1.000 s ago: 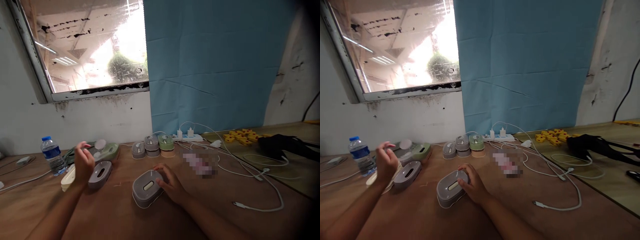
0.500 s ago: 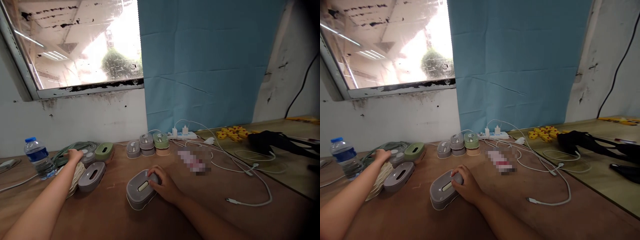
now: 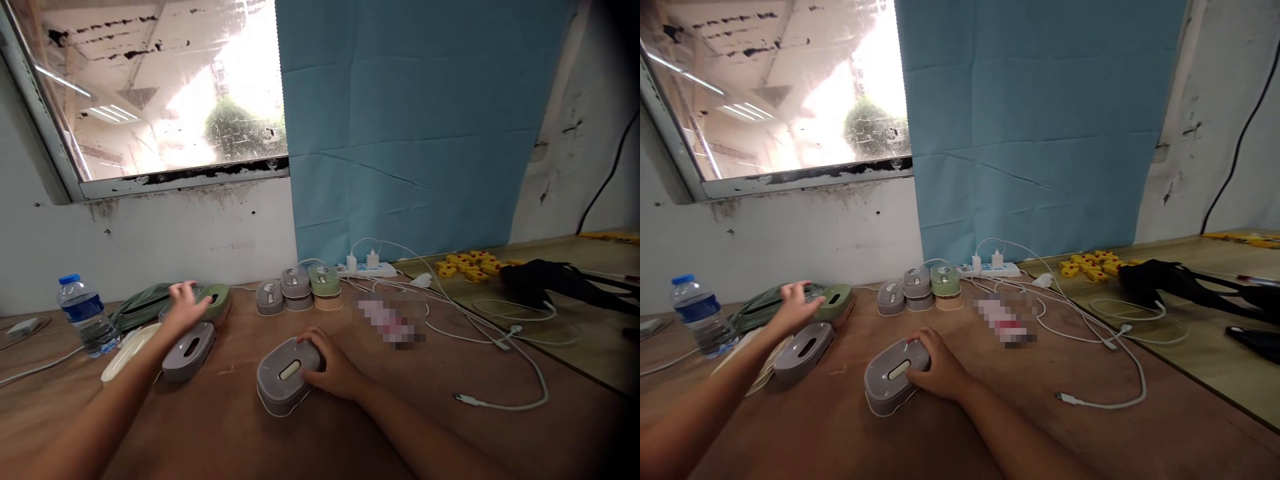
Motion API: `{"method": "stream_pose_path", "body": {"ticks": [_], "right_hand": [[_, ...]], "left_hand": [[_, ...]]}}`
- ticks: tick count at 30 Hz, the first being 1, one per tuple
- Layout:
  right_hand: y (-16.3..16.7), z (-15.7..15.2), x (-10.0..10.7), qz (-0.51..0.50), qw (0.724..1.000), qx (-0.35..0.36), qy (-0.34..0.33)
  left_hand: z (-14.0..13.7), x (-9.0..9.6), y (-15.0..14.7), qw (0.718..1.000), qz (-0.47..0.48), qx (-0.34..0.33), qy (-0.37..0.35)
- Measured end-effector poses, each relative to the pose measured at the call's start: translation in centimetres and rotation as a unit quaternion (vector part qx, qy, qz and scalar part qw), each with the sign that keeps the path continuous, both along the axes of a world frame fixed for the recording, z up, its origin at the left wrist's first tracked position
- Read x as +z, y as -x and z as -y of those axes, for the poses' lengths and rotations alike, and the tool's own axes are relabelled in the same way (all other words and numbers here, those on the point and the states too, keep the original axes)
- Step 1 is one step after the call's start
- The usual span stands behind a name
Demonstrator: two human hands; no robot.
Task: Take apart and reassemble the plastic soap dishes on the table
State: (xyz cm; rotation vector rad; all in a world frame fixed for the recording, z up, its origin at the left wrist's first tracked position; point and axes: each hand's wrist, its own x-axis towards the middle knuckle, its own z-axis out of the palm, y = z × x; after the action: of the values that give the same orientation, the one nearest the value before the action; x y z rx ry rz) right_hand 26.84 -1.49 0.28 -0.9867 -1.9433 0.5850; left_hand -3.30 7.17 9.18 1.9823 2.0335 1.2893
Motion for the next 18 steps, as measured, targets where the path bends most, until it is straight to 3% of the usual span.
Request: {"method": "stream_pose_path", "body": {"ticks": [3, 6, 10, 15, 18], "right_hand": [[-0.6, -0.1, -0.3, 0.035, 0.997, 0.050, 0.039], [-1.0, -0.3, -0.4, 0.072, 0.991, 0.093, 0.063], [-0.9, -0.4, -0.2, 0.043, 0.994, 0.093, 0.049], [-0.3, -0.5, -0.3, -0.079, 0.990, 0.077, 0.093], [0.4, -0.1, -0.3, -0.193, 0.962, 0.109, 0.159]], "left_hand": [[4.6, -3.5, -4.6, 0.974, -0.063, -0.216, 0.036], [8.5, -7.5, -8.3, 0.943, -0.083, -0.316, 0.059], [9.9, -10.2, -9.7, 0.942, -0.024, -0.331, 0.055], [9.7, -9.3, -9.0, 0.940, 0.076, -0.318, 0.099], [10.1, -8.9, -9.1, 0.921, 0.130, -0.350, 0.107]]}}
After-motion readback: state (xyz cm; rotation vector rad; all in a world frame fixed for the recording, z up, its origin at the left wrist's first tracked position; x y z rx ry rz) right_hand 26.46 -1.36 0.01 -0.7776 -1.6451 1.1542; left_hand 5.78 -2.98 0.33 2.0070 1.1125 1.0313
